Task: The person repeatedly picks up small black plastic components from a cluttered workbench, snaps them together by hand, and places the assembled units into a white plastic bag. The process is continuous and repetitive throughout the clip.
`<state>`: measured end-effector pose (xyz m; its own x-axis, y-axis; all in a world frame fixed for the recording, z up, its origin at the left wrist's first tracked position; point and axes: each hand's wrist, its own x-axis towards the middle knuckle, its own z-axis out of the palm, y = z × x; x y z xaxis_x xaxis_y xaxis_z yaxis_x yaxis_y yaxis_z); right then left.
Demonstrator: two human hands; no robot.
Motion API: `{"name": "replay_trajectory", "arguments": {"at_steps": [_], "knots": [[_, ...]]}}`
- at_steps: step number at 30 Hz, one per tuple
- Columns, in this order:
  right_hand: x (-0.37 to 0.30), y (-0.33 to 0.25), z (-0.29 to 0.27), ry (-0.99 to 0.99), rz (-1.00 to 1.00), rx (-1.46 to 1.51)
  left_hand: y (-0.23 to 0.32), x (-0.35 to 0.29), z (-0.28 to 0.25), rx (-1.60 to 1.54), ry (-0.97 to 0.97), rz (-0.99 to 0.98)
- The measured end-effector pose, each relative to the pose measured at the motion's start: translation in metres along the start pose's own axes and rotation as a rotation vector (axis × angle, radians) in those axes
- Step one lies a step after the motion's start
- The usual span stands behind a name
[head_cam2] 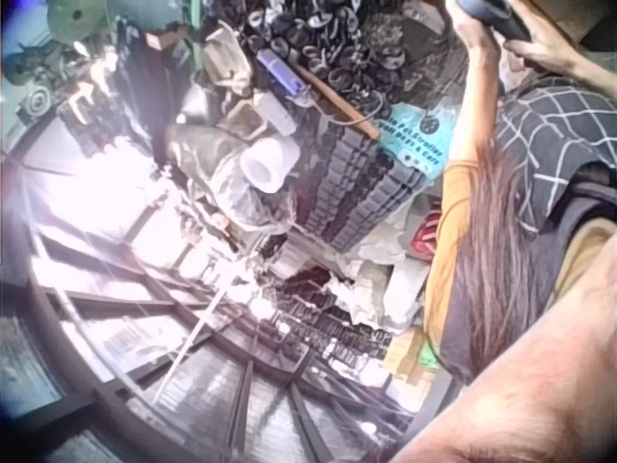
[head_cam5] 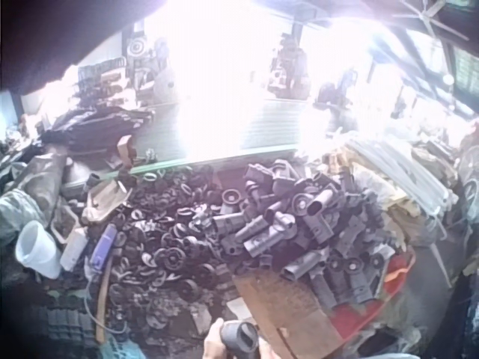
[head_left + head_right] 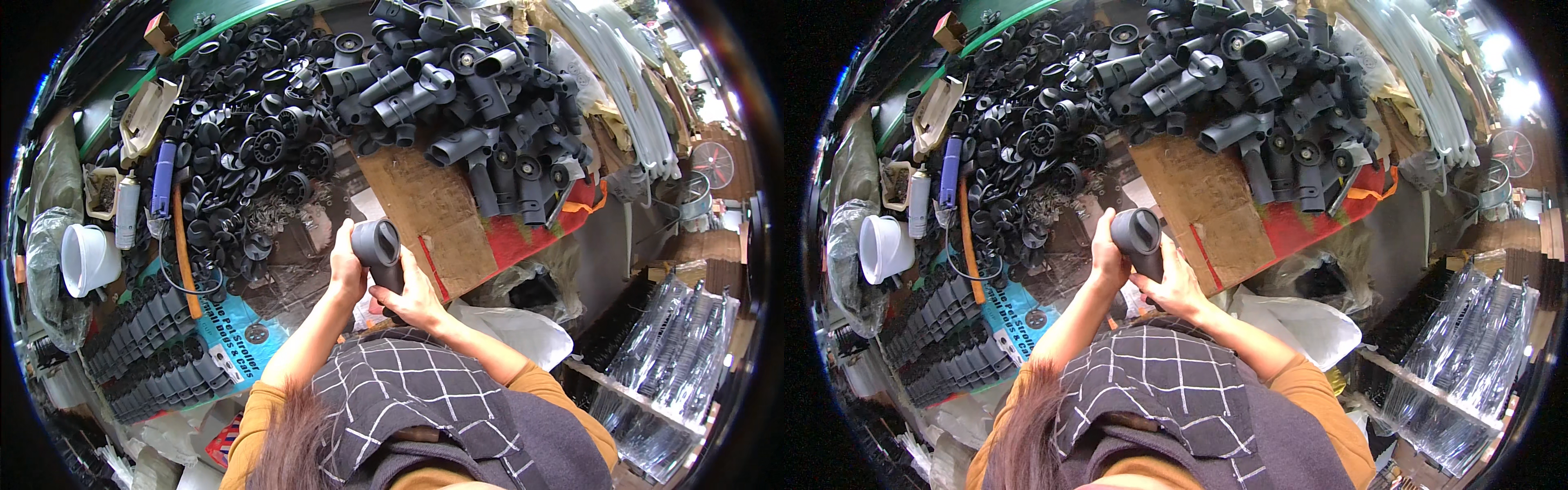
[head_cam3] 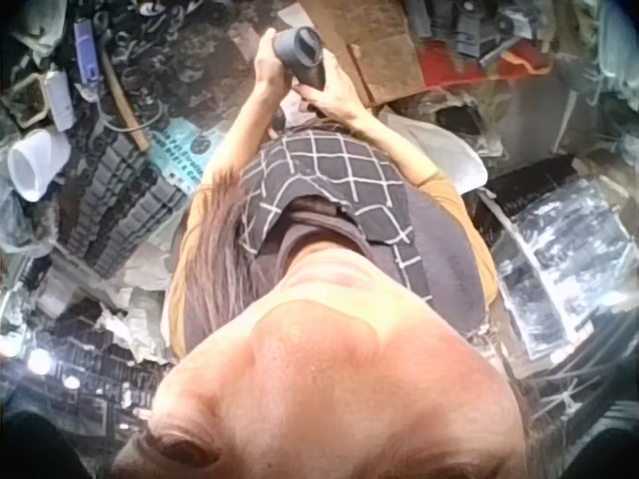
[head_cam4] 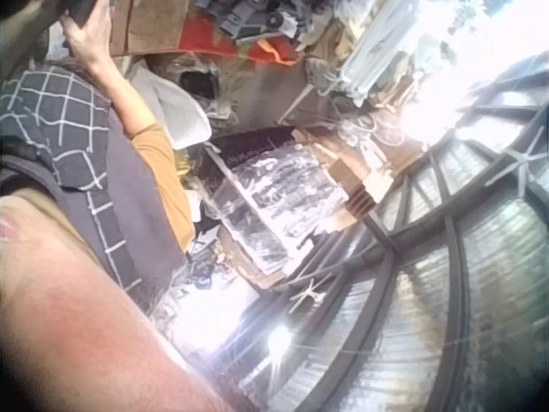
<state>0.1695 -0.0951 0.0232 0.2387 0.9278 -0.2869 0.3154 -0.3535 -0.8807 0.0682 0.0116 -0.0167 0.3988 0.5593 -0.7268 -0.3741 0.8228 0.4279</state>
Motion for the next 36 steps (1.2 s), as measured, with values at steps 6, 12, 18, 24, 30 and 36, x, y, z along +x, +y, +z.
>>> {"name": "replay_trajectory", "arguments": {"at_steps": [6,12,18,24,30,36], "knots": [[0.007,0.028,-0.005,0.180,-0.021,-0.078,-0.017,0.033,0.001,0.277,-0.034,-0.144],[0.030,0.053,-0.039,0.239,0.316,-0.464,0.000,0.023,-0.023,0.600,-0.011,0.109],[0.209,-0.017,-0.171,0.751,-0.165,0.195,0.005,0.001,-0.040,0.548,-0.032,0.313],[0.276,-0.063,-0.210,0.731,-0.102,0.669,0.023,-0.023,-0.038,0.405,-0.133,0.319],[0.106,-0.039,-0.054,-0.037,-0.047,0.666,0.052,-0.021,-0.045,0.180,-0.107,0.329],[0.127,-0.023,0.009,-0.303,-0.054,0.024,0.050,-0.026,-0.086,0.573,0.199,0.471]]}}
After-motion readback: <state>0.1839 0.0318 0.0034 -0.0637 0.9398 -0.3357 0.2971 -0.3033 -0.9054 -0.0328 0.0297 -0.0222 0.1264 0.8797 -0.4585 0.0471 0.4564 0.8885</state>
